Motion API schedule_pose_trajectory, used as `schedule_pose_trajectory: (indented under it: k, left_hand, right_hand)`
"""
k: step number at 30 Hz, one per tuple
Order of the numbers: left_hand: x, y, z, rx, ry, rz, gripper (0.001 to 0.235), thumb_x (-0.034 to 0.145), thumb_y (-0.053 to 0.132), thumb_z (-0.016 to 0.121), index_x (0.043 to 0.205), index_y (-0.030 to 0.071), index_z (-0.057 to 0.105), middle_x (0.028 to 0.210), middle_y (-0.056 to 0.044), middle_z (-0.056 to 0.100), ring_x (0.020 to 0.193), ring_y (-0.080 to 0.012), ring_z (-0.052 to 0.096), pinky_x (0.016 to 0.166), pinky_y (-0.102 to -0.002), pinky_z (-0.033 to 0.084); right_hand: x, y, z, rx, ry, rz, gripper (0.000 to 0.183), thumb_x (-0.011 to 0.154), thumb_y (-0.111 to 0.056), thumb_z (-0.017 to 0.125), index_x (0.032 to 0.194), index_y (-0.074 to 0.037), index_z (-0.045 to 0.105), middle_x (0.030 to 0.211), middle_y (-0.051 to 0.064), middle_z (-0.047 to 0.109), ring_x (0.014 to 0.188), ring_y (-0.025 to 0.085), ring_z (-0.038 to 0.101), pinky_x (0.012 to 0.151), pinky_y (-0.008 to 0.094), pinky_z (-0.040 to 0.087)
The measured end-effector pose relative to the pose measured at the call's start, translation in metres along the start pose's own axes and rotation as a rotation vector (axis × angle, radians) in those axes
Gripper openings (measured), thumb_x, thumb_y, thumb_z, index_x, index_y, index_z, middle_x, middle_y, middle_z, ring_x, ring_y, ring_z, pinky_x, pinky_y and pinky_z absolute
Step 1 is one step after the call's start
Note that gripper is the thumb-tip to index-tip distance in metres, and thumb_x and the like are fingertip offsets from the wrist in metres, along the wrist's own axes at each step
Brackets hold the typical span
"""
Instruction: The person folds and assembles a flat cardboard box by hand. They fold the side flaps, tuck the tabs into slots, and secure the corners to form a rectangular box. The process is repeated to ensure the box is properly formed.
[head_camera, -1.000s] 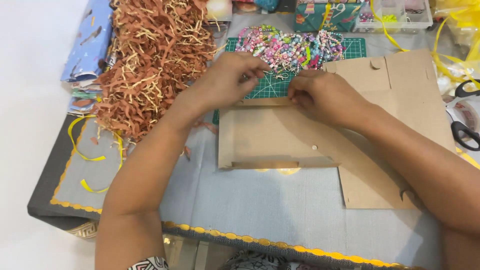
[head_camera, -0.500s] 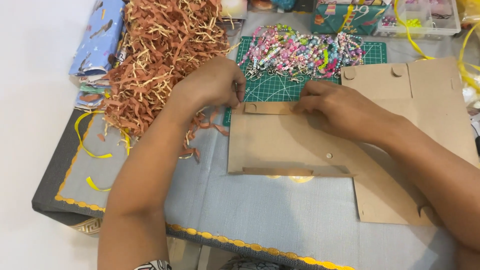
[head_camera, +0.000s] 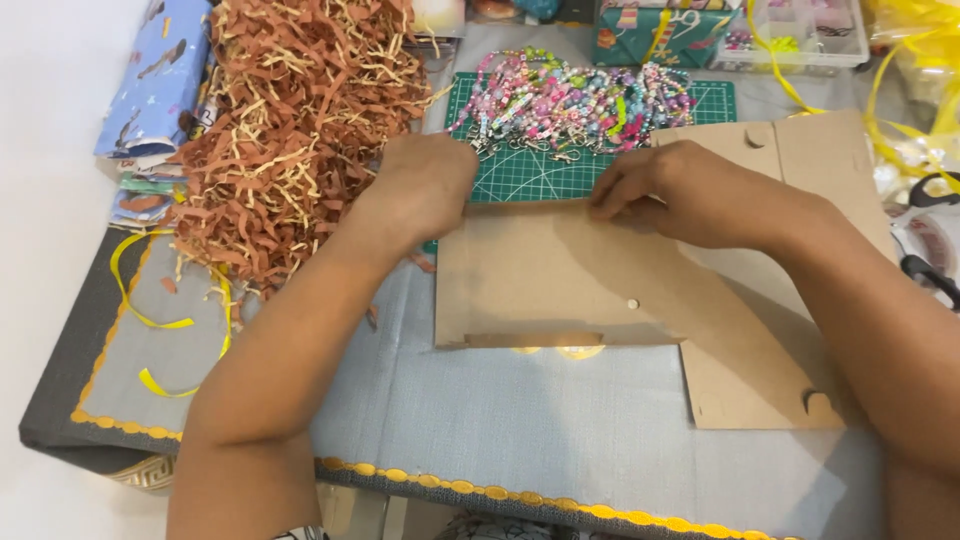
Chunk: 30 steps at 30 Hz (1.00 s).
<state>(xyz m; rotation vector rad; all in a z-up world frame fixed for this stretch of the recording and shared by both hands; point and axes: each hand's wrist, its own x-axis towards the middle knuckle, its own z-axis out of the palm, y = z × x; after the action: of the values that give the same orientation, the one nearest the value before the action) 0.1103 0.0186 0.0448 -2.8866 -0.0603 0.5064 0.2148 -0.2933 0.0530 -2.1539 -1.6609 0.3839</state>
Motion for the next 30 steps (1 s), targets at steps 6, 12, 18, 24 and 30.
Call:
schedule_pose_trajectory:
  k: [6,12,18,24,30]
  left_hand:
    - [-0.019,0.021,0.007,0.001,0.59,0.114,0.039,0.078,-0.008,0.076,0.108,0.017,0.078,0.104,-0.008,0.079,0.09,-0.0425,0.081,0.075,-0.06,0.06]
    - [-0.029,0.086,0.007,-0.35,0.732,0.558,0.063,0.117,0.049,0.067,0.166,0.011,0.057,0.154,-0.014,0.074,0.138,-0.0352,0.07,0.104,-0.053,0.049]
    - [-0.002,0.072,0.023,-0.321,0.946,0.694,0.03,0.098,0.004,0.073,0.125,0.011,0.084,0.109,-0.006,0.083,0.099,-0.035,0.075,0.088,-0.05,0.056]
    - [-0.021,0.036,-0.003,-0.22,0.883,0.494,0.013,0.092,0.006,0.075,0.101,0.013,0.08,0.09,-0.009,0.077,0.09,-0.0385,0.069,0.073,-0.055,0.047]
    - [-0.017,0.026,0.013,-0.152,0.418,0.324,0.02,0.088,0.028,0.084,0.108,0.033,0.085,0.096,0.008,0.085,0.104,-0.0277,0.082,0.089,-0.052,0.059]
  right_hand:
    - [-0.032,0.039,-0.053,-0.236,0.134,0.33,0.05,0.099,-0.008,0.078,0.147,-0.021,0.084,0.145,0.009,0.082,0.128,0.038,0.075,0.108,0.051,0.054]
    - [-0.059,0.075,-0.048,-0.406,-0.037,0.577,0.098,0.089,-0.038,0.093,0.177,-0.023,0.052,0.163,0.017,0.066,0.15,0.045,0.058,0.118,0.059,0.049]
    - [-0.069,0.077,-0.023,-0.485,0.2,0.444,0.109,0.074,-0.041,0.102,0.172,-0.026,0.056,0.156,0.018,0.058,0.15,0.047,0.051,0.108,0.065,0.043]
    - [-0.059,0.05,0.001,-0.793,0.515,0.136,0.011,0.093,-0.016,0.079,0.104,-0.02,0.078,0.1,0.002,0.066,0.101,0.034,0.065,0.09,0.049,0.041]
    - [-0.06,0.022,0.04,-0.635,0.281,0.256,0.025,0.091,-0.043,0.089,0.112,-0.032,0.084,0.117,-0.009,0.079,0.122,0.018,0.079,0.105,0.041,0.056]
